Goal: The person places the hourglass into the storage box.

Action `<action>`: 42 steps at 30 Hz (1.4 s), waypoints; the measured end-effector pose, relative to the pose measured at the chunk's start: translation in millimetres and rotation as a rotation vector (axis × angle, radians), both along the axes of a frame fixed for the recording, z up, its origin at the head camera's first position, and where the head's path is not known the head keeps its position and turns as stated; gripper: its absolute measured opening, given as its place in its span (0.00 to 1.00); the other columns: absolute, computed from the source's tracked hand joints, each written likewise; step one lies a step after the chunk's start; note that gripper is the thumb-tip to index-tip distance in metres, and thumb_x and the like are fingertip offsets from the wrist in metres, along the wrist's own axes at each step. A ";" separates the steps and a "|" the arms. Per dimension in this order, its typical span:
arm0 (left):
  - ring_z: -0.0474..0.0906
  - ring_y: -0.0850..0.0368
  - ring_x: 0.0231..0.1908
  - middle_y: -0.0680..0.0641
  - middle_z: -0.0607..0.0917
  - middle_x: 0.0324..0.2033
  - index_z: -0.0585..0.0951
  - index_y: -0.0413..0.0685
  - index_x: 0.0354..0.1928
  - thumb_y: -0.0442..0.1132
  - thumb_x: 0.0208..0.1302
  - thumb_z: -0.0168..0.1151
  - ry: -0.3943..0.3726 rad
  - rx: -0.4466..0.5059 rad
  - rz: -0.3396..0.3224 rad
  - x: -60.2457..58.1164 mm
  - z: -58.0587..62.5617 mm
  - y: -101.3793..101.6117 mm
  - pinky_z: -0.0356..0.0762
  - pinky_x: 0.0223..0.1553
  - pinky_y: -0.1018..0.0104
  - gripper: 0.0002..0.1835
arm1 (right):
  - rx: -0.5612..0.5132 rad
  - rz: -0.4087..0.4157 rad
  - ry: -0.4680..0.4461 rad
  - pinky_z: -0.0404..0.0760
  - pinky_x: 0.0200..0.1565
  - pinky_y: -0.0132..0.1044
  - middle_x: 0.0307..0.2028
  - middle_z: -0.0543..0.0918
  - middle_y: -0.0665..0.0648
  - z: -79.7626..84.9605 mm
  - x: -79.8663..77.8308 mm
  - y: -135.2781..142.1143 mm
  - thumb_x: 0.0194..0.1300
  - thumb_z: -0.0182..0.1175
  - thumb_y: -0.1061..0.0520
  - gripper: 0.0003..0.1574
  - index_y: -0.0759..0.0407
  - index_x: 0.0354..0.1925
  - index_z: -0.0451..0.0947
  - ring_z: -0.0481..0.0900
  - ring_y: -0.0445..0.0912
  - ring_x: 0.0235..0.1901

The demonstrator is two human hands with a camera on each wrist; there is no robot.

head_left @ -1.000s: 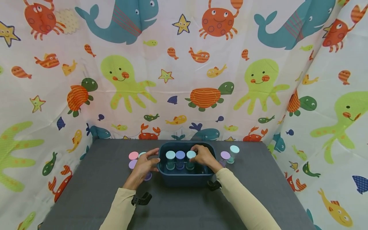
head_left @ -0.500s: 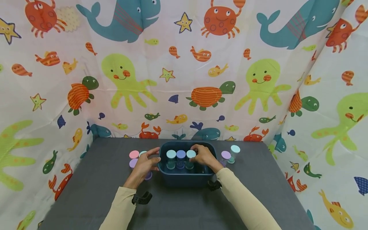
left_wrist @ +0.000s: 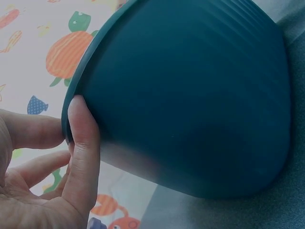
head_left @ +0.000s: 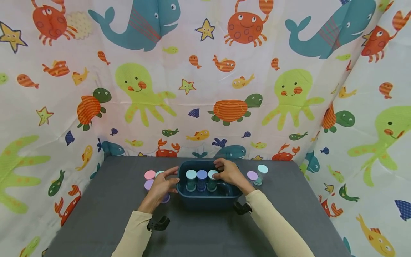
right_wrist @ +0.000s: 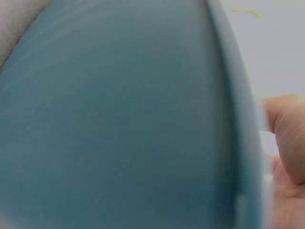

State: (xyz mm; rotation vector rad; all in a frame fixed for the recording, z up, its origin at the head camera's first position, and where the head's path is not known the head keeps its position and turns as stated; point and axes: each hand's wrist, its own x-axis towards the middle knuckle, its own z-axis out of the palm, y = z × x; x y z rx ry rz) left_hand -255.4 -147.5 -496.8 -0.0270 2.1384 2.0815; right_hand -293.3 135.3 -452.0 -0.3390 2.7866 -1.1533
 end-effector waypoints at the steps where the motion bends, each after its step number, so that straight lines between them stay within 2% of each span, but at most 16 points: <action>1: 0.79 0.54 0.34 0.37 0.71 0.62 0.70 0.46 0.68 0.30 0.65 0.59 0.000 -0.001 -0.001 0.3 -0.5 0.0 0.84 0.28 0.64 0.28 | -0.001 -0.002 0.010 0.79 0.56 0.51 0.53 0.82 0.60 0.8 1.2 1.2 0.57 0.72 0.56 0.32 0.59 0.59 0.75 0.80 0.55 0.54; 7: 0.79 0.54 0.33 0.37 0.71 0.62 0.71 0.46 0.68 0.30 0.65 0.59 -0.009 -0.004 0.011 0.5 -1.4 0.9 0.84 0.28 0.64 0.28 | -0.028 -0.054 0.046 0.77 0.58 0.53 0.54 0.83 0.57 10.8 9.9 8.5 0.59 0.70 0.53 0.30 0.56 0.59 0.76 0.80 0.54 0.55; 11: 0.80 0.51 0.33 0.38 0.72 0.62 0.71 0.47 0.68 0.30 0.65 0.59 -0.014 -0.002 0.011 1.3 -2.3 1.5 0.84 0.28 0.64 0.28 | -0.077 -0.077 0.059 0.77 0.58 0.54 0.54 0.82 0.57 15.5 15.7 14.8 0.60 0.69 0.53 0.28 0.56 0.58 0.76 0.80 0.54 0.55; 16: 0.81 0.45 0.38 0.40 0.73 0.61 0.72 0.49 0.67 0.30 0.65 0.59 -0.019 0.003 0.003 2.7 -4.1 1.7 0.85 0.29 0.63 0.28 | -0.133 -0.094 0.107 0.79 0.58 0.51 0.54 0.83 0.58 16.9 20.4 25.1 0.61 0.68 0.54 0.26 0.57 0.57 0.76 0.80 0.54 0.56; 25: 0.80 0.47 0.36 0.39 0.72 0.61 0.71 0.47 0.67 0.31 0.65 0.59 -0.010 0.014 0.007 1.1 -3.8 1.4 0.84 0.28 0.64 0.28 | -0.232 -0.136 0.166 0.80 0.57 0.50 0.54 0.82 0.62 17.1 26.9 49.4 0.64 0.66 0.56 0.23 0.57 0.57 0.76 0.79 0.55 0.56; 30: 0.80 0.48 0.34 0.40 0.72 0.61 0.72 0.48 0.68 0.31 0.65 0.59 -0.021 0.016 0.002 -0.8 -4.0 0.8 0.84 0.28 0.64 0.28 | -0.239 -0.181 0.176 0.80 0.58 0.50 0.54 0.82 0.62 12.5 27.3 67.8 0.65 0.65 0.55 0.25 0.60 0.58 0.75 0.79 0.55 0.57; 39: 0.78 0.55 0.28 0.38 0.70 0.62 0.70 0.46 0.68 0.30 0.66 0.58 0.003 0.014 0.005 -2.6 0.1 -0.5 0.83 0.27 0.66 0.28 | -0.235 -0.268 0.250 0.81 0.55 0.50 0.53 0.82 0.64 0.8 17.6 102.9 0.65 0.65 0.55 0.23 0.61 0.57 0.76 0.80 0.55 0.54; 42: 0.79 0.53 0.30 0.38 0.70 0.62 0.70 0.47 0.68 0.31 0.66 0.59 -0.011 0.013 0.000 -1.3 -0.2 -1.4 0.84 0.28 0.66 0.28 | -0.224 -0.304 0.255 0.82 0.55 0.46 0.53 0.82 0.64 -3.3 19.2 113.7 0.66 0.64 0.55 0.23 0.61 0.57 0.76 0.80 0.56 0.54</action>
